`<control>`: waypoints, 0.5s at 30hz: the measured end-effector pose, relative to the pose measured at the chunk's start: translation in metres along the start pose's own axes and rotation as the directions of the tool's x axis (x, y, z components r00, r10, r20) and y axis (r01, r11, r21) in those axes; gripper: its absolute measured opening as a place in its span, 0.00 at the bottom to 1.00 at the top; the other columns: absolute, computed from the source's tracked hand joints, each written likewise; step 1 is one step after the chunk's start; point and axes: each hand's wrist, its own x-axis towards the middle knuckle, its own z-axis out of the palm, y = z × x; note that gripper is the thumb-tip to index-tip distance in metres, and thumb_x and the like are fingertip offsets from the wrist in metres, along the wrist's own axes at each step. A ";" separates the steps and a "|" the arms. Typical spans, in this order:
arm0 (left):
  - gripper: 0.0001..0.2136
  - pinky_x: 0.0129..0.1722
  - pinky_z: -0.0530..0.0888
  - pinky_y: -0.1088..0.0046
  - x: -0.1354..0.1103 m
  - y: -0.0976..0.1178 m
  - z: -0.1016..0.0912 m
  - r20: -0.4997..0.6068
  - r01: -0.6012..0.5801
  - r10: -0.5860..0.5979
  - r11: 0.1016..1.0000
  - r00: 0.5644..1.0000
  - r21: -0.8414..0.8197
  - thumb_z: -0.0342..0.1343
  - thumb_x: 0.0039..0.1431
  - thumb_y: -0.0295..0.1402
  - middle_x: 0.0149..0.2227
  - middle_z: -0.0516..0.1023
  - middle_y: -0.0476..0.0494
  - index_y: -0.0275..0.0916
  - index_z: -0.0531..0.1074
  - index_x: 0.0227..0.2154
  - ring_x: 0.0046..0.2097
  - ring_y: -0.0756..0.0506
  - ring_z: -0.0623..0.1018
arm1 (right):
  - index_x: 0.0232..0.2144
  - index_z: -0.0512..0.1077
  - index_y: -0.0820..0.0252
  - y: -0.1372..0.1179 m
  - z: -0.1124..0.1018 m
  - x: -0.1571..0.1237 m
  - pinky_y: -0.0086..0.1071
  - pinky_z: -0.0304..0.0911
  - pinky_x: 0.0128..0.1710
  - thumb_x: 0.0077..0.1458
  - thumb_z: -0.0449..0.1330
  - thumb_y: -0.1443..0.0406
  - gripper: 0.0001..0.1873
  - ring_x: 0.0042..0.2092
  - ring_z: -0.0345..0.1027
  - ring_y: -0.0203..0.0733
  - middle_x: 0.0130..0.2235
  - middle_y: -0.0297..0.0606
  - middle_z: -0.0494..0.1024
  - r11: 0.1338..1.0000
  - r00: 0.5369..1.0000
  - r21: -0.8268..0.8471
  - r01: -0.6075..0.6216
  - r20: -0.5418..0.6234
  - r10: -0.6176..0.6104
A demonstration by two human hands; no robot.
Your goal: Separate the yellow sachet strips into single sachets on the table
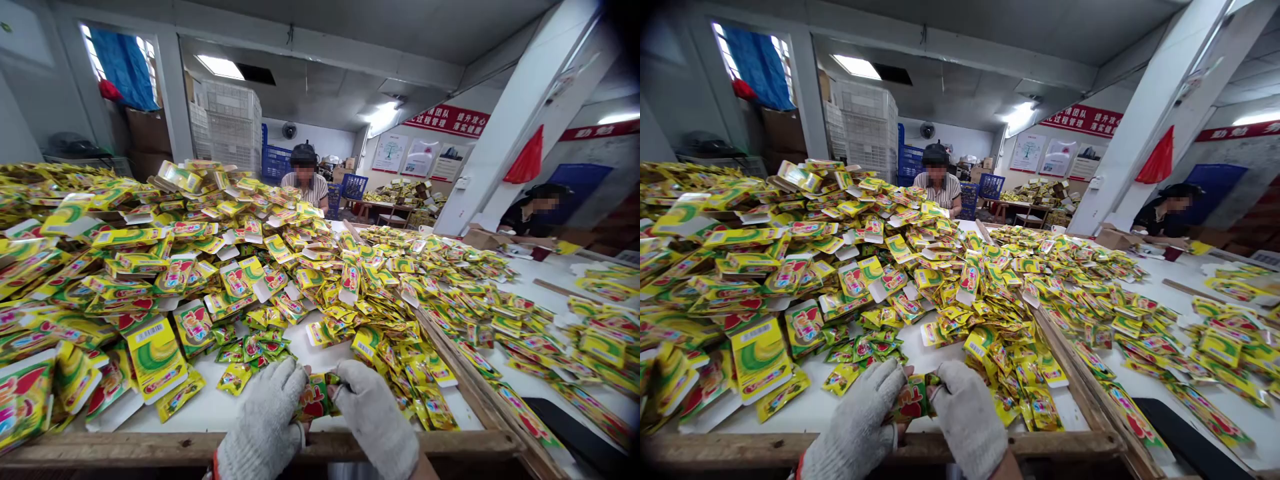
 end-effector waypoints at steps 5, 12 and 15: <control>0.29 0.52 0.72 0.56 -0.002 -0.003 0.003 0.005 0.082 -0.082 0.997 0.997 -0.010 0.57 0.42 0.23 0.52 0.72 0.36 0.38 0.68 0.53 0.51 0.36 0.71 | 0.25 0.74 0.60 -0.006 -0.001 0.000 0.29 0.62 0.32 0.47 0.57 0.69 0.06 0.31 0.67 0.39 0.27 0.35 0.76 0.950 0.996 0.306 -0.068 0.082 0.045; 0.32 0.52 0.72 0.55 -0.004 -0.002 0.011 0.005 0.018 -0.017 0.990 1.000 -0.138 0.56 0.38 0.21 0.51 0.73 0.36 0.40 0.68 0.53 0.51 0.36 0.72 | 0.42 0.74 0.62 0.003 0.003 -0.018 0.23 0.50 0.14 0.52 0.58 0.52 0.22 0.15 0.58 0.29 0.20 0.30 0.71 0.701 0.854 0.632 -0.331 0.517 -0.063; 0.31 0.52 0.72 0.56 -0.006 -0.005 0.012 -0.040 -0.009 -0.002 0.961 0.999 -0.276 0.62 0.41 0.25 0.51 0.73 0.36 0.42 0.68 0.53 0.52 0.35 0.73 | 0.41 0.72 0.63 0.003 0.011 -0.018 0.21 0.47 0.13 0.51 0.58 0.46 0.28 0.14 0.60 0.29 0.20 0.30 0.71 0.641 0.820 0.685 -0.347 0.553 -0.148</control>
